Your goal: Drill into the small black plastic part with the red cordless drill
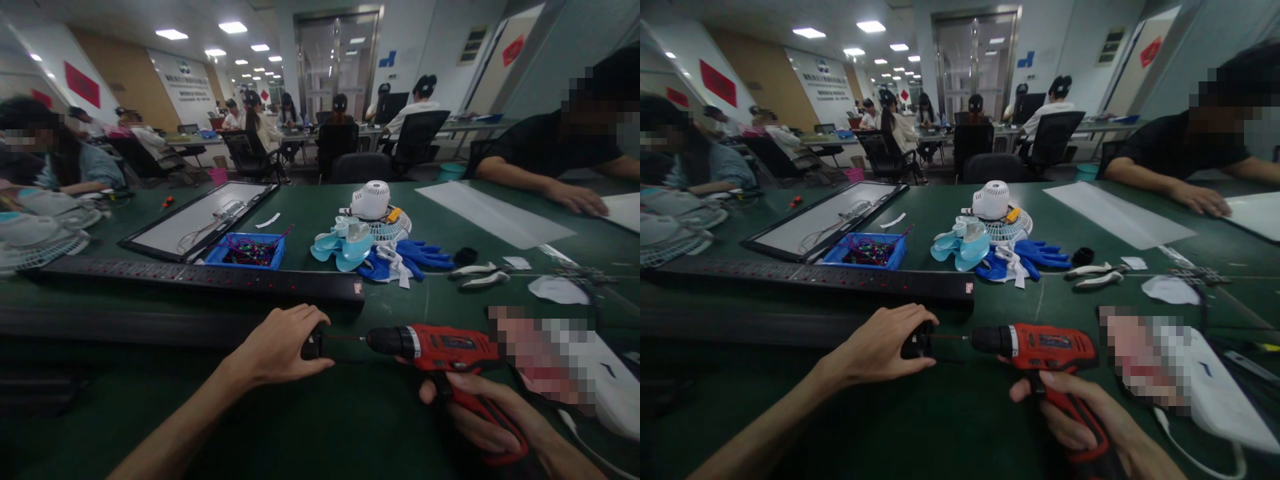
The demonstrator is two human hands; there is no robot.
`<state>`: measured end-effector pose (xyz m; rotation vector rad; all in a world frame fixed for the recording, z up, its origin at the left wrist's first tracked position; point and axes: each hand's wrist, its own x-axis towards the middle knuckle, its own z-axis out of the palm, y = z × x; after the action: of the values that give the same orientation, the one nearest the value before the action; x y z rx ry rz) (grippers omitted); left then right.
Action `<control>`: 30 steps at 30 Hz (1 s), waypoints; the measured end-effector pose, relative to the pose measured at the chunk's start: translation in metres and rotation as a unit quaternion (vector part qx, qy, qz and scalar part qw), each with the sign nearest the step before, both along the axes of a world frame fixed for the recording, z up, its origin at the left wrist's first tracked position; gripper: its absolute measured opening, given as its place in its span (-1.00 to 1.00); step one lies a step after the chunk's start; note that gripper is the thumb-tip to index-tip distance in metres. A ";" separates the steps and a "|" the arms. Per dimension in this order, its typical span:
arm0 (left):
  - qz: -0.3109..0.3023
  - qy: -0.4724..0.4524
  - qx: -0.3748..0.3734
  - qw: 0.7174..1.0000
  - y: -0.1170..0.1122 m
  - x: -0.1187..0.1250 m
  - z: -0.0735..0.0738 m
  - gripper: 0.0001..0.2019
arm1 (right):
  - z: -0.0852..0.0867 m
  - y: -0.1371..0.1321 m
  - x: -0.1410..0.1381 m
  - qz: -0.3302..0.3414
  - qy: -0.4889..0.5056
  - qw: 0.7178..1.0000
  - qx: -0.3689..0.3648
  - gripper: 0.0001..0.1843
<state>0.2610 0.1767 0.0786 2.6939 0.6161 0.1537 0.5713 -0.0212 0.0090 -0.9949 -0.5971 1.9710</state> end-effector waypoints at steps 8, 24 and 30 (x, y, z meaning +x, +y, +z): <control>-0.002 0.002 -0.011 1.000 -0.001 0.000 0.003 -0.57 | -0.004 0.003 -0.001 -0.026 0.052 0.998 0.002 -0.55; -0.003 0.011 -0.020 1.000 0.000 -0.001 0.002 -0.55 | -0.005 0.002 -0.009 -0.029 0.100 0.994 0.012 -0.56; -0.004 0.007 -0.020 1.000 0.000 -0.001 0.001 -0.57 | -0.001 0.004 -0.011 -0.024 0.104 0.994 0.024 -0.57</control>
<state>0.2603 0.1769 0.0799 2.6602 0.6049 0.1199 0.5604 -0.0174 0.0081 -0.7555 -0.4965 1.9769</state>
